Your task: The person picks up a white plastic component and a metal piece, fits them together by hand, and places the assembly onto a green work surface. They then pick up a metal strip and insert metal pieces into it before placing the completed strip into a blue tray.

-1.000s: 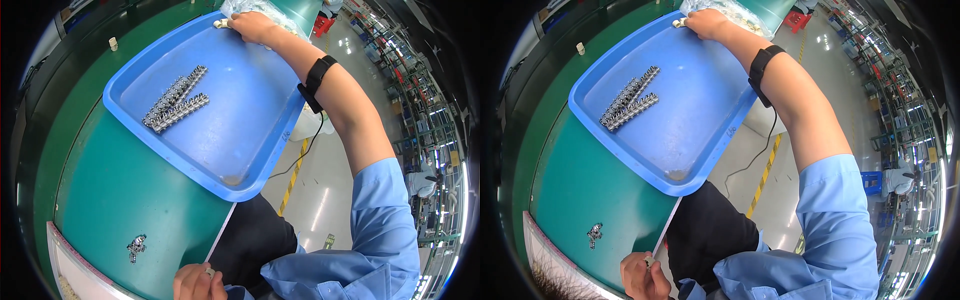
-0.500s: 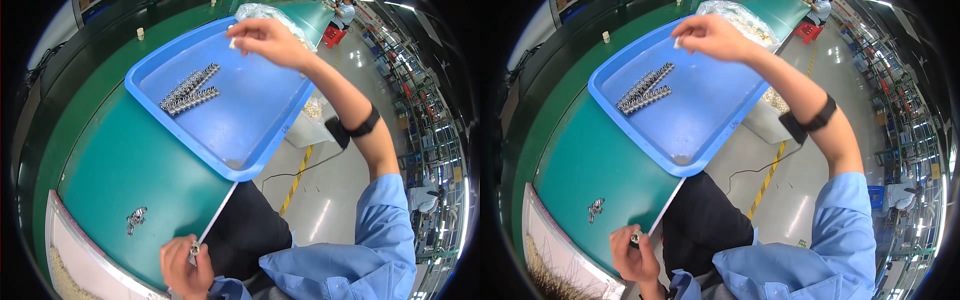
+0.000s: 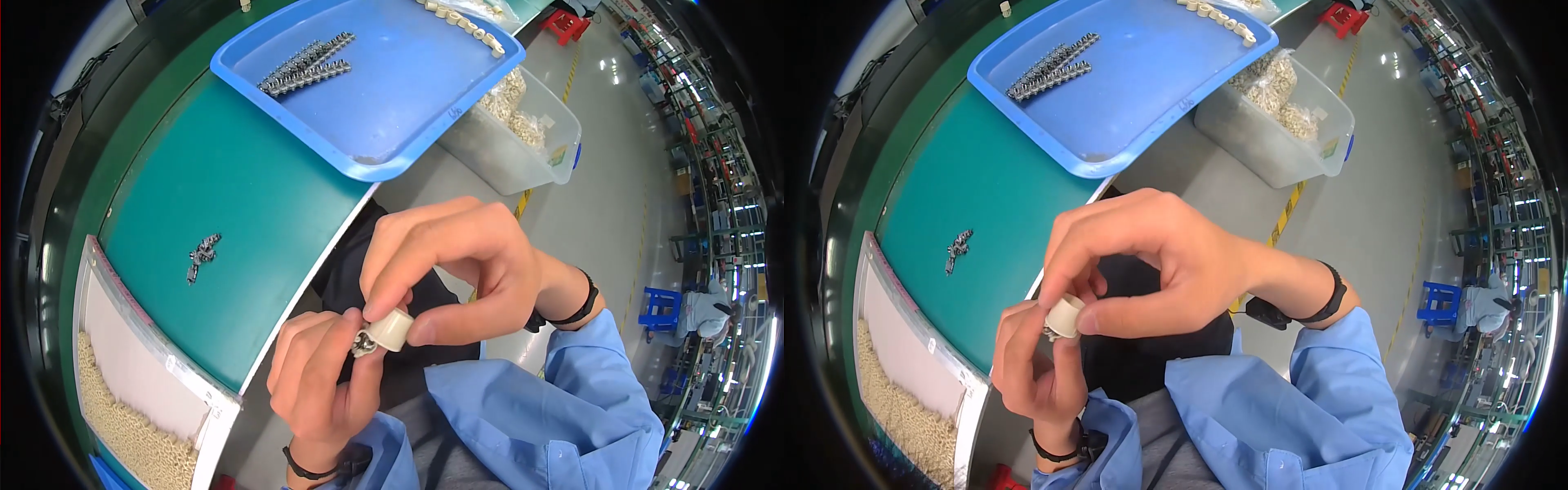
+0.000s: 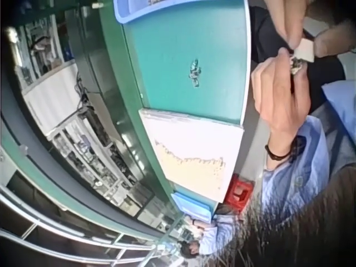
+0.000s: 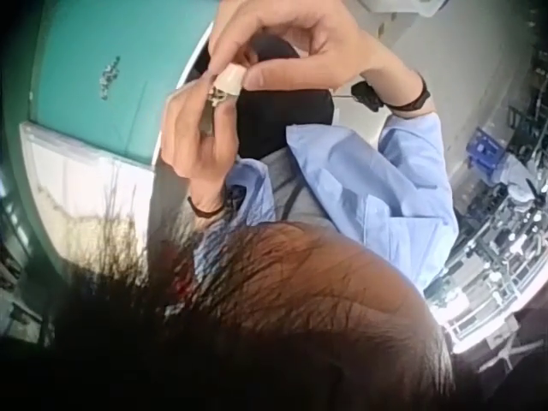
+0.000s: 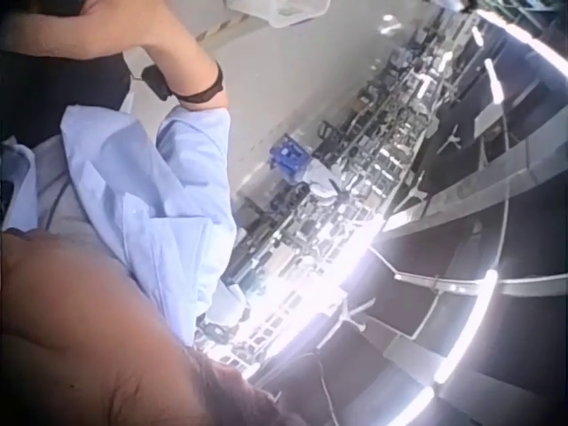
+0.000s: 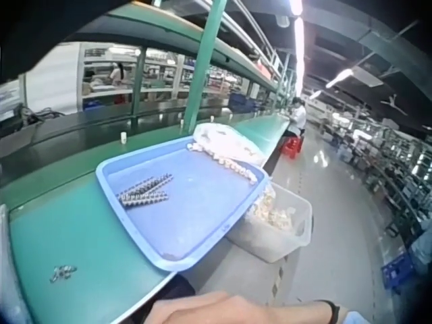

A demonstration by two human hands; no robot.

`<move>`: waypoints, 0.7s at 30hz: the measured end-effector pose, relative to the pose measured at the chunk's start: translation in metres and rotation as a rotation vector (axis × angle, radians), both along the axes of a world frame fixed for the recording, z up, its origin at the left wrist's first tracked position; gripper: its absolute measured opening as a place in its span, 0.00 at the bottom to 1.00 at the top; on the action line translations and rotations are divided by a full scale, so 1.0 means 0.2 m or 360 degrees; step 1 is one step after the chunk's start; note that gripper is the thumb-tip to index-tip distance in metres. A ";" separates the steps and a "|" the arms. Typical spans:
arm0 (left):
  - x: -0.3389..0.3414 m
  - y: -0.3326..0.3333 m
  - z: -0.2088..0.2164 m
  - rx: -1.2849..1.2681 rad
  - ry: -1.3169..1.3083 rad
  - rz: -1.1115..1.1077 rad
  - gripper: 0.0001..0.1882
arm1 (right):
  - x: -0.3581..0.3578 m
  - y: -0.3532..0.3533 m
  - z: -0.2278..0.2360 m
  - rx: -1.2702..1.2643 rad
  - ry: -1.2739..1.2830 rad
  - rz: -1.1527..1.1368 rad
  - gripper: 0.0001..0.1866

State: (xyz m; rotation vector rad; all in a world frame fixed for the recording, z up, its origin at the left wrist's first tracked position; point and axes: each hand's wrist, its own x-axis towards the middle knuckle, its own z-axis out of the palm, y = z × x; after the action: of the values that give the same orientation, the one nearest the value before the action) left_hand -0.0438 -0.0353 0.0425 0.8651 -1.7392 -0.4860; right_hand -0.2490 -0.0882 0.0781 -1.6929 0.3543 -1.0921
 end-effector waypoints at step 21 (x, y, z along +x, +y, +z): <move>-0.13 0.11 0.04 -0.0212 -0.0234 -0.0136 0.15 | -0.14 0.26 0.08 -0.1030 0.0552 -0.0495 0.08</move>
State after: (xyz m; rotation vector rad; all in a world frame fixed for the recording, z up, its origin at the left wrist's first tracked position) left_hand -0.0700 -0.0133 0.0496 0.7498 -1.9267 -0.3654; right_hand -0.2770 -0.0362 0.0933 -2.4800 0.5352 -1.2149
